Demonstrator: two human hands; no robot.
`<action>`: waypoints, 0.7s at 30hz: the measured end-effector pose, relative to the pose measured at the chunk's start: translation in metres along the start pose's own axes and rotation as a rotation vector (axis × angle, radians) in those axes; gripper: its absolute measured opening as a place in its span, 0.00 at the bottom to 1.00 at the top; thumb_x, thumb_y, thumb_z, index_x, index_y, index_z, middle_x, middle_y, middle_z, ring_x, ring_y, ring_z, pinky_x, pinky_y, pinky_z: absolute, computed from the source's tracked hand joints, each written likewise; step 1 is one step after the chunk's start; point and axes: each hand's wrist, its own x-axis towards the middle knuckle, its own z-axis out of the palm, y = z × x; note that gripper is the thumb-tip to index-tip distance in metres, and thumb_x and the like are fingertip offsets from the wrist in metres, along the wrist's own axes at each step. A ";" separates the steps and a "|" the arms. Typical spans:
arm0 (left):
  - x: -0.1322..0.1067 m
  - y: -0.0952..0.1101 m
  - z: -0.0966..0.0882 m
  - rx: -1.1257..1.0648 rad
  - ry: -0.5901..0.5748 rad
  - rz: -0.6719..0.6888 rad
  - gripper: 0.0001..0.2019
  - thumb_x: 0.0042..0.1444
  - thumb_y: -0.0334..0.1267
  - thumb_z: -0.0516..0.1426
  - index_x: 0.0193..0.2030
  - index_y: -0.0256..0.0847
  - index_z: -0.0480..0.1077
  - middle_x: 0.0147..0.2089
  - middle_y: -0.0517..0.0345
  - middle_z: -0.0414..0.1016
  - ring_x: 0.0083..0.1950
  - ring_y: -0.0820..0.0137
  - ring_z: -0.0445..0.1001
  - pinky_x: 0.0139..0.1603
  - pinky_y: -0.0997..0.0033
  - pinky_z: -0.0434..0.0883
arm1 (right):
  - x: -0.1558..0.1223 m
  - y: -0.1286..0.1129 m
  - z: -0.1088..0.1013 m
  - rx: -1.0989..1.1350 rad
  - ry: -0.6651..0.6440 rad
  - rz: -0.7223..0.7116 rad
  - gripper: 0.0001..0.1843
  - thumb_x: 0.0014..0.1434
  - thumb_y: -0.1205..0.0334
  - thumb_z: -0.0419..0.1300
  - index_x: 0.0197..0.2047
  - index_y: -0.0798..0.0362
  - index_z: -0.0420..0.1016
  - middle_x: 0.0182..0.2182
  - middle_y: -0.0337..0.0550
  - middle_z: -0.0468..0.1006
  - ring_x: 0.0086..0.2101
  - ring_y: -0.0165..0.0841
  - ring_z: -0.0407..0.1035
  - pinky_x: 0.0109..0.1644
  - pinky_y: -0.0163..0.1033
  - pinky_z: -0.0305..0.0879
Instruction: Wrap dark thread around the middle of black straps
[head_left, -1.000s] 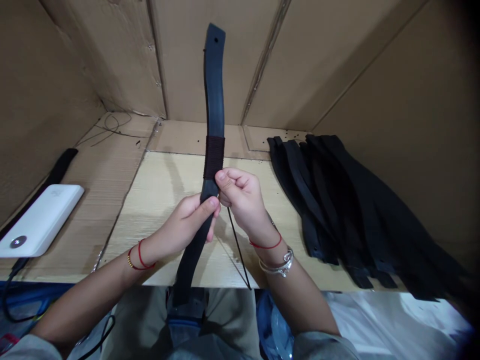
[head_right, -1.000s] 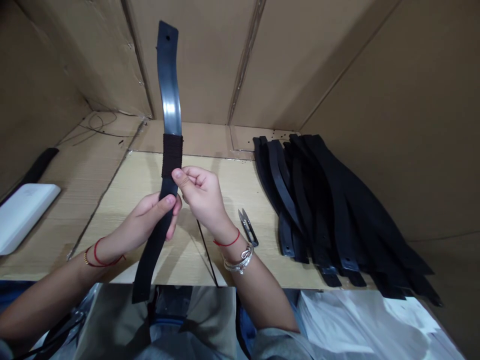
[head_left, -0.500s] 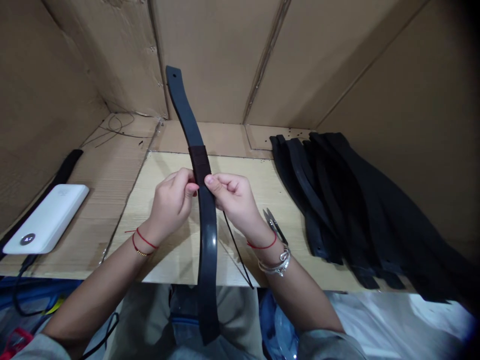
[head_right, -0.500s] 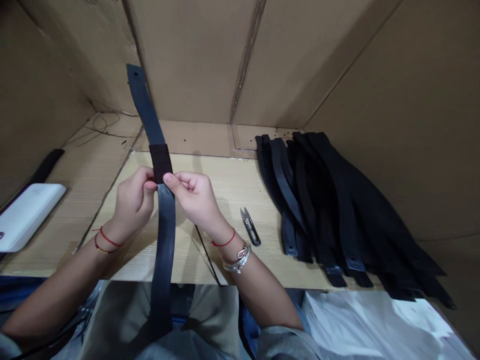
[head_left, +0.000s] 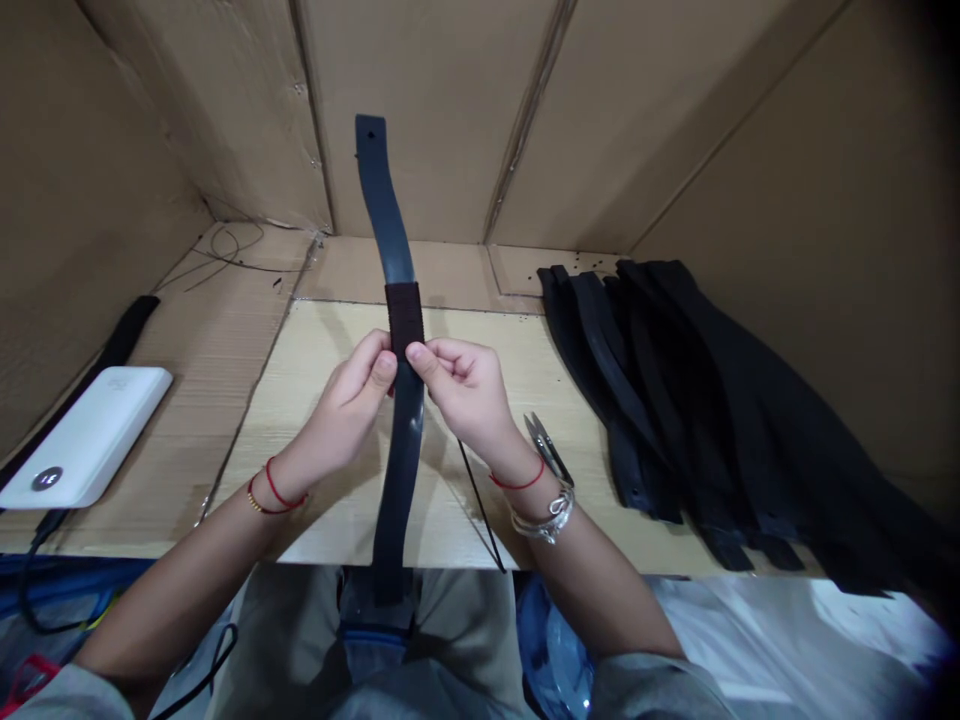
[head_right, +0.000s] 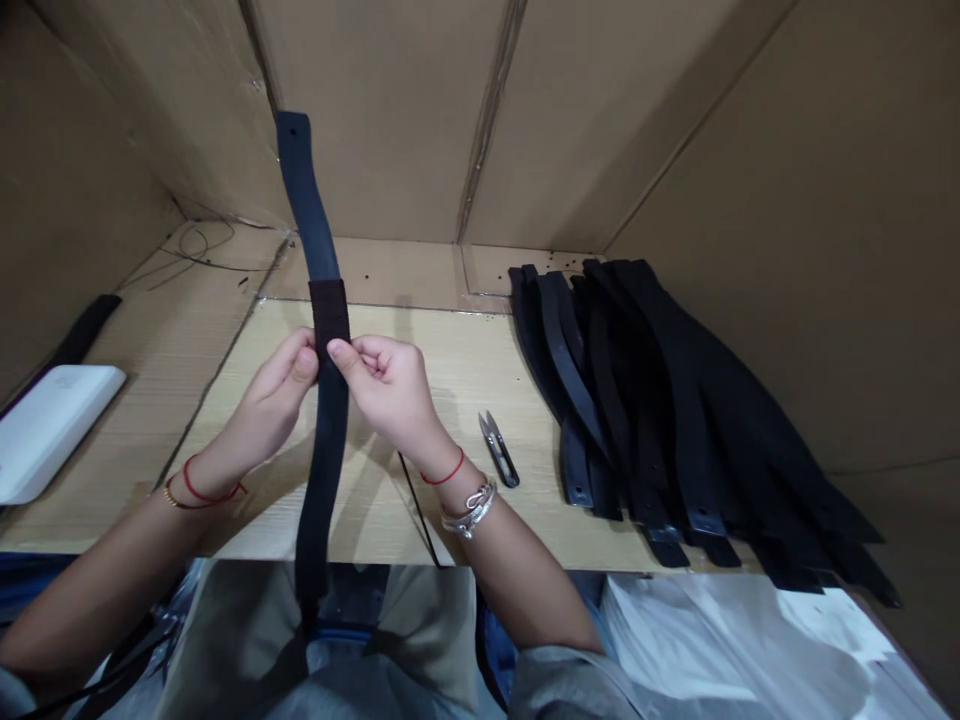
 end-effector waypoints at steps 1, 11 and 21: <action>-0.001 -0.001 0.003 -0.088 -0.043 -0.055 0.19 0.63 0.57 0.53 0.43 0.41 0.67 0.35 0.59 0.70 0.35 0.71 0.67 0.37 0.73 0.64 | 0.000 0.002 0.001 -0.007 0.025 0.004 0.27 0.53 0.39 0.65 0.22 0.54 0.65 0.15 0.29 0.58 0.16 0.20 0.50 0.17 0.30 0.44; -0.012 0.004 0.019 -0.362 -0.124 -0.091 0.09 0.69 0.46 0.49 0.47 0.48 0.51 0.19 0.74 0.64 0.16 0.78 0.61 0.18 0.84 0.60 | -0.003 -0.010 -0.002 0.067 -0.236 0.098 0.23 0.58 0.41 0.61 0.26 0.53 0.68 0.14 0.36 0.75 0.15 0.30 0.72 0.17 0.31 0.64; -0.010 -0.002 0.018 -0.252 -0.157 -0.040 0.11 0.69 0.49 0.48 0.50 0.49 0.50 0.19 0.75 0.62 0.15 0.77 0.57 0.17 0.81 0.57 | 0.000 -0.013 -0.004 0.057 -0.094 0.015 0.23 0.53 0.44 0.67 0.24 0.55 0.70 0.13 0.33 0.68 0.14 0.25 0.63 0.16 0.30 0.55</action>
